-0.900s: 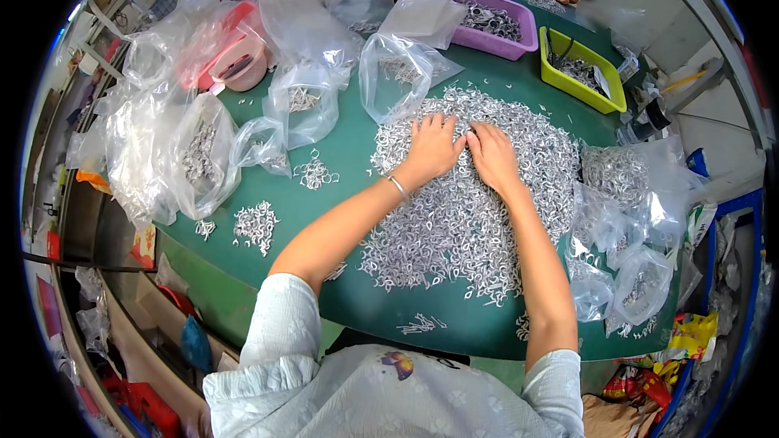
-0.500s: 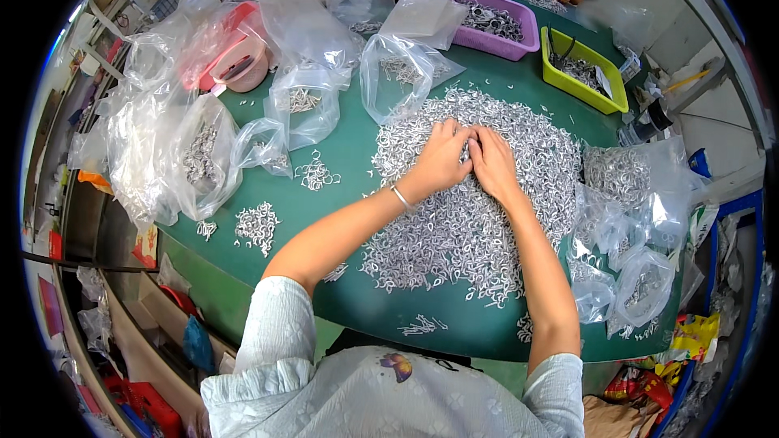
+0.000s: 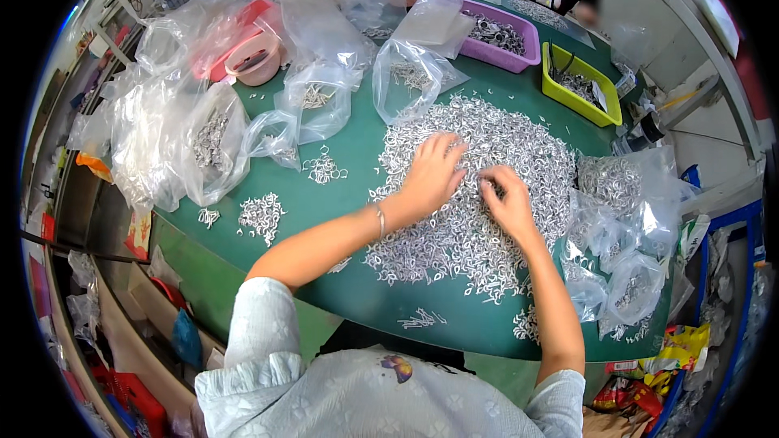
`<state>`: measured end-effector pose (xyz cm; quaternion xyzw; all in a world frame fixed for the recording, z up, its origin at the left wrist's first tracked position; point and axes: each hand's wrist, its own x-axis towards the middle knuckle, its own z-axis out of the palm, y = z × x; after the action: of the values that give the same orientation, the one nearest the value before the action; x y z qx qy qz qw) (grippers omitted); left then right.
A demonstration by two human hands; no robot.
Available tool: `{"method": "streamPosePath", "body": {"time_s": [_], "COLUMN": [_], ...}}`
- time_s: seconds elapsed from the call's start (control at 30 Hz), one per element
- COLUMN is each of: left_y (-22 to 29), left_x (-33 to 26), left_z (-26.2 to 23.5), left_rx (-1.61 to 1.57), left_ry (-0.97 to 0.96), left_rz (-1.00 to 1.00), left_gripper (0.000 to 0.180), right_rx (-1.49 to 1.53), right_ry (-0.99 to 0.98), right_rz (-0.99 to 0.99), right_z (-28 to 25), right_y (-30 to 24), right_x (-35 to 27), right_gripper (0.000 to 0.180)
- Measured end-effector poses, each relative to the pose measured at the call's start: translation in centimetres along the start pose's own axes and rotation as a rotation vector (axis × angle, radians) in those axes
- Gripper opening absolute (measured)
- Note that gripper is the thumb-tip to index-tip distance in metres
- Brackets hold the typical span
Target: The person sorts small metal components on a table by hand, picking individual pieces from a large central pile and placing them into smaller grouped piles or nearby bags.
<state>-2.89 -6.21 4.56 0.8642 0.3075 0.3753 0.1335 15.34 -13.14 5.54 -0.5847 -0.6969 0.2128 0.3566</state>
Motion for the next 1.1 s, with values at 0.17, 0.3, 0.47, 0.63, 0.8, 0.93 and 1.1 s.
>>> {"method": "streamPosePath", "body": {"time_s": [0.17, 0.3, 0.47, 0.63, 0.8, 0.93, 1.1], "left_y": [-0.6, 0.7, 2.7, 3.9, 4.6, 4.9, 4.0], "left_x": [-1.2, -2.7, -4.3, -5.9, -7.1, -7.6, -5.7], "left_z": [2.8, 1.4, -0.2, -0.1, -1.1, -1.3, 0.2], "left_rx": [0.298, 0.178, 0.138, 0.056, 0.037, -0.041, 0.144], "left_ry": [-0.229, -0.196, -0.194, -0.182, -0.281, -0.272, -0.197], "left_rz": [-0.067, 0.034, 0.073, 0.067, 0.211, 0.167, -0.124], "left_gripper": [0.043, 0.043, 0.044, 0.046, 0.044, 0.038, 0.044], "right_rx": [-0.258, -0.338, -0.331, -0.343, -0.21, -0.197, -0.322], "right_ry": [0.058, 0.022, 0.037, 0.083, 0.063, 0.143, 0.129], "right_rz": [-0.105, -0.14, -0.18, -0.164, -0.124, -0.091, -0.066], "right_z": [2.7, 2.8, 2.6, 3.4, 2.9, 1.5, 2.0], "right_y": [1.1, -0.7, -2.3, -3.0, -3.8, -3.0, -2.4], "right_x": [2.4, -0.8, -3.0, -5.5, -8.1, -8.2, -5.1], "right_gripper": [0.038, 0.041, 0.041, 0.048, 0.041, 0.03, 0.046]}}
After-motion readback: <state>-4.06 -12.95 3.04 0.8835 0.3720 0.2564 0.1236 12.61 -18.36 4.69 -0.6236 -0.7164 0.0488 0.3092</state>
